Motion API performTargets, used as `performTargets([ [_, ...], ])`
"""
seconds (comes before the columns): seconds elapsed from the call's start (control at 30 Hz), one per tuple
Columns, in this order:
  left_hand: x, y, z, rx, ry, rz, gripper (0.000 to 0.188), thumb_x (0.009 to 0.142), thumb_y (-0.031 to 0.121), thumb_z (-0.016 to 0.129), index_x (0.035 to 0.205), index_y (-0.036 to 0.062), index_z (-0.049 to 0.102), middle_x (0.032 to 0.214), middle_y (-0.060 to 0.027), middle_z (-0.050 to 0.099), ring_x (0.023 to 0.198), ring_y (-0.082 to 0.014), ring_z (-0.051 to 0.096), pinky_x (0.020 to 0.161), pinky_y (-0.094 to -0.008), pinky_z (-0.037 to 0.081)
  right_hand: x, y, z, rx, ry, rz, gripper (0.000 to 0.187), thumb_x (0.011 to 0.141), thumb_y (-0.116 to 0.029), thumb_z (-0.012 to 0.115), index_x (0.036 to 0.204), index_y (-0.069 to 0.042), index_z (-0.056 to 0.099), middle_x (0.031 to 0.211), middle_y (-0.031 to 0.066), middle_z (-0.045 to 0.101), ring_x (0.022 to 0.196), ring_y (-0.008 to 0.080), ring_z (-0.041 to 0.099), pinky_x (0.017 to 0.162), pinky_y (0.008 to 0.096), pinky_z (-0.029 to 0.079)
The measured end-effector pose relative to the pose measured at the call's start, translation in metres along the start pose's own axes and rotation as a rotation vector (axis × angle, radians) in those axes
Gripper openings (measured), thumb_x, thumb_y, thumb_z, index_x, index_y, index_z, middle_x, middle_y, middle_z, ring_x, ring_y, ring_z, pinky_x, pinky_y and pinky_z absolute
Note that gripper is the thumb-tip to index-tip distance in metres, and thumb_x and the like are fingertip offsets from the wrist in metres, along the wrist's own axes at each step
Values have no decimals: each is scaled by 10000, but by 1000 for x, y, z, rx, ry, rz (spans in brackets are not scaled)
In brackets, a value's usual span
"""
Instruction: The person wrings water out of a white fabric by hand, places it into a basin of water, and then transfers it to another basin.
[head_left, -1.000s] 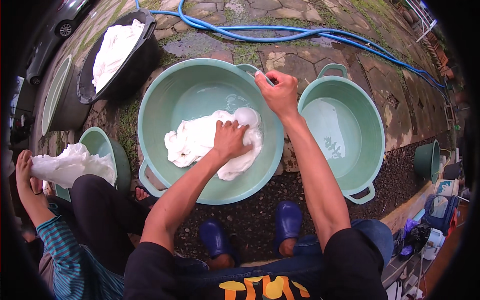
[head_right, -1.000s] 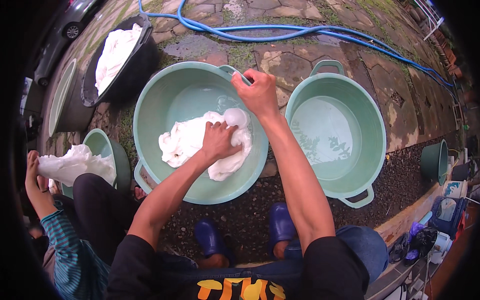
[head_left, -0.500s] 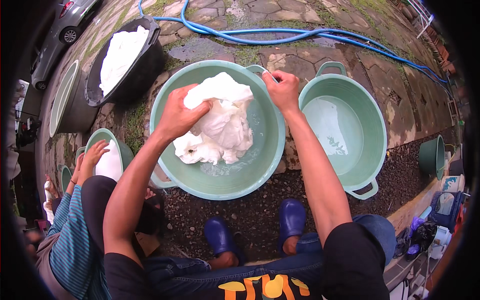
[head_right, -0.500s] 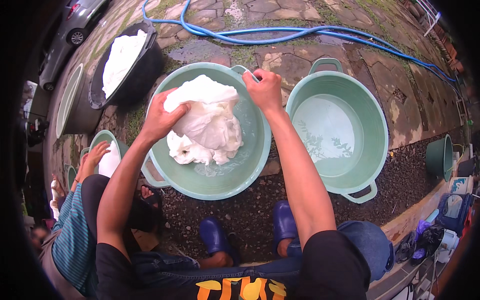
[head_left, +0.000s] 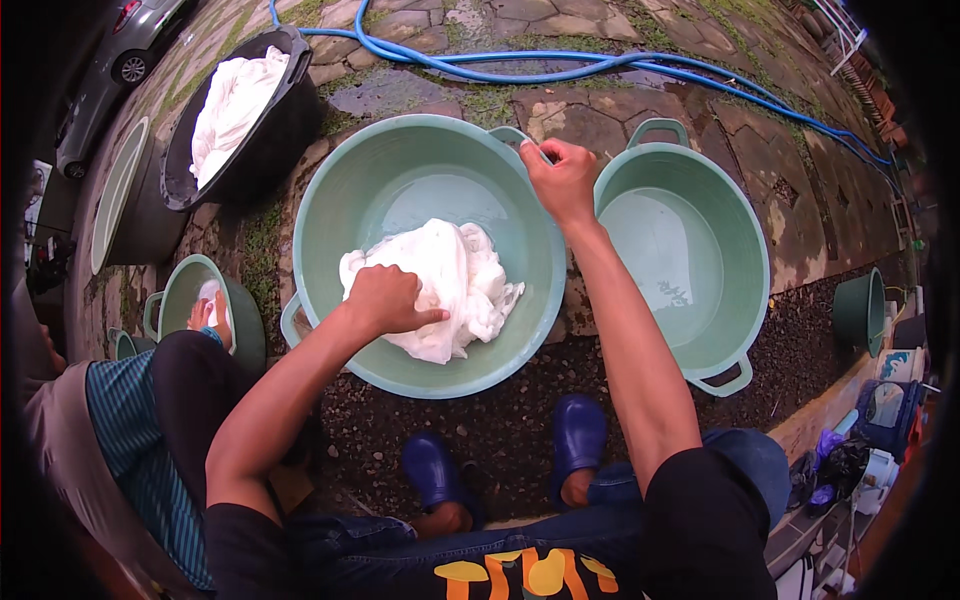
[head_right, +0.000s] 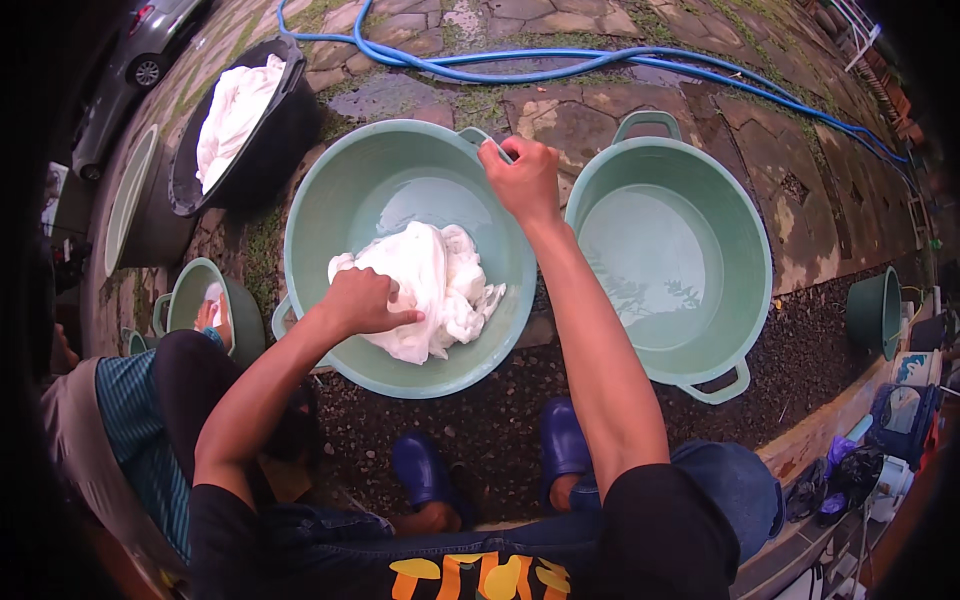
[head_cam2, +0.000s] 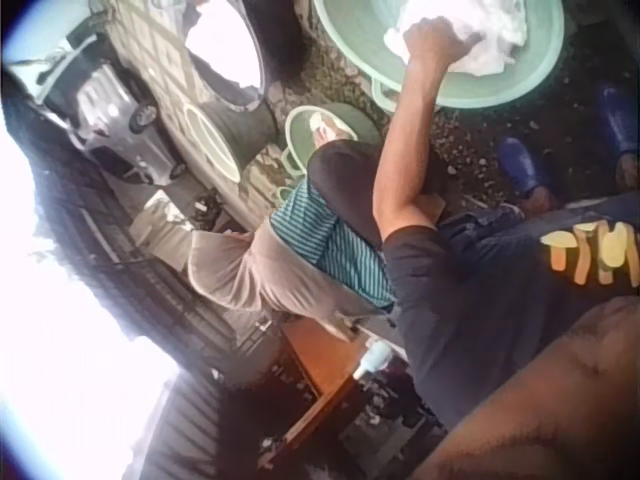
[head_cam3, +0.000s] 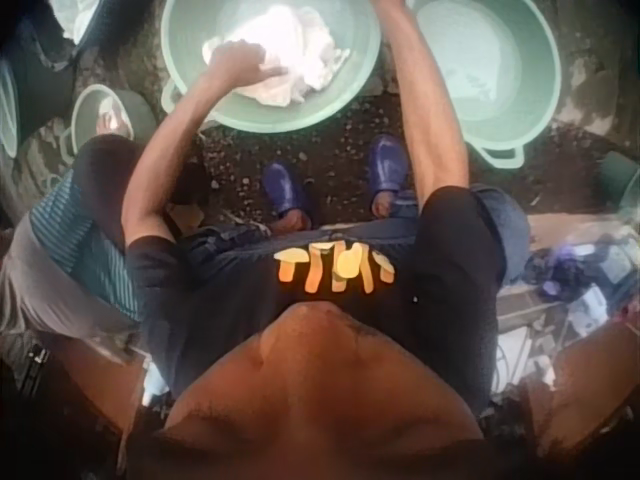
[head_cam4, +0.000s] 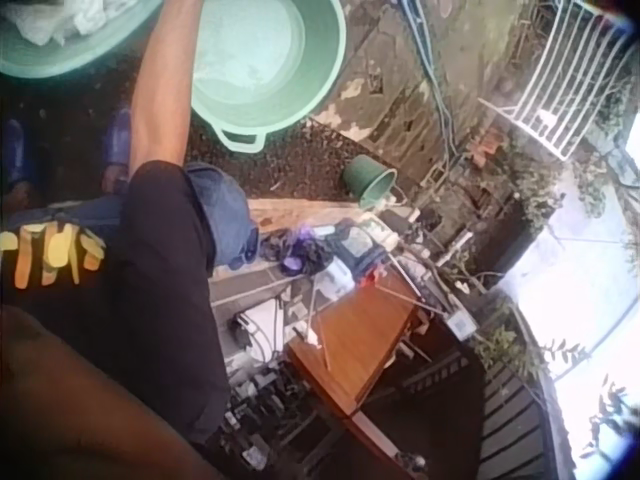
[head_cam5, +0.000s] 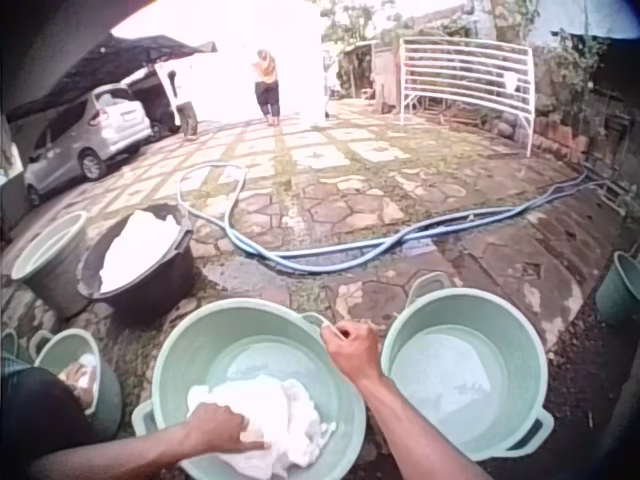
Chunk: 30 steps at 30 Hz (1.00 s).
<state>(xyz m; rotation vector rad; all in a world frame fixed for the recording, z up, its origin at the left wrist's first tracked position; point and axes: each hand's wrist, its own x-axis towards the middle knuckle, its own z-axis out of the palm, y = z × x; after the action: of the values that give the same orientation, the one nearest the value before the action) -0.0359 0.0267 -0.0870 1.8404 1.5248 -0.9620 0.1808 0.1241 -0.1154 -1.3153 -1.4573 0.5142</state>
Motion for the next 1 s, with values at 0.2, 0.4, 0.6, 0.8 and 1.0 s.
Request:
performTargets([
  [0.2,63,17,65,-94,859,265,719,585,469,716,1171,119,488,1187,-189,471,1105,-360,445,797,-480,434,-1,-13,11,34,15,-55,314,752,-208,642,570,33,555,451,155,451,379,175,386,431,339,355],
  [0.4,50,9,49,-67,548,562,404,646,305,635,969,93,518,747,-116,575,826,-316,573,719,-443,414,0,0,-1,36,17,-3,299,756,-193,644,580,35,564,439,128,453,391,141,391,431,323,352],
  [0.6,34,-7,98,149,609,548,435,731,329,606,1082,111,470,847,-88,585,882,-241,572,775,-413,341,-1,-19,6,73,-6,-35,304,755,-198,653,577,32,563,441,123,456,395,136,387,426,316,351],
  [0.8,88,-15,121,358,763,402,392,732,343,627,1045,162,475,942,-43,546,944,-212,514,819,-425,330,-11,-33,21,65,-38,-86,310,752,-210,660,576,25,563,445,131,459,388,146,402,418,318,353],
  [1.0,78,-12,117,163,722,423,415,721,278,654,1071,141,480,1021,-54,522,1072,-207,470,970,-492,275,1,-4,7,8,23,-65,315,747,-243,656,600,24,578,458,147,464,398,177,437,449,330,378],
])
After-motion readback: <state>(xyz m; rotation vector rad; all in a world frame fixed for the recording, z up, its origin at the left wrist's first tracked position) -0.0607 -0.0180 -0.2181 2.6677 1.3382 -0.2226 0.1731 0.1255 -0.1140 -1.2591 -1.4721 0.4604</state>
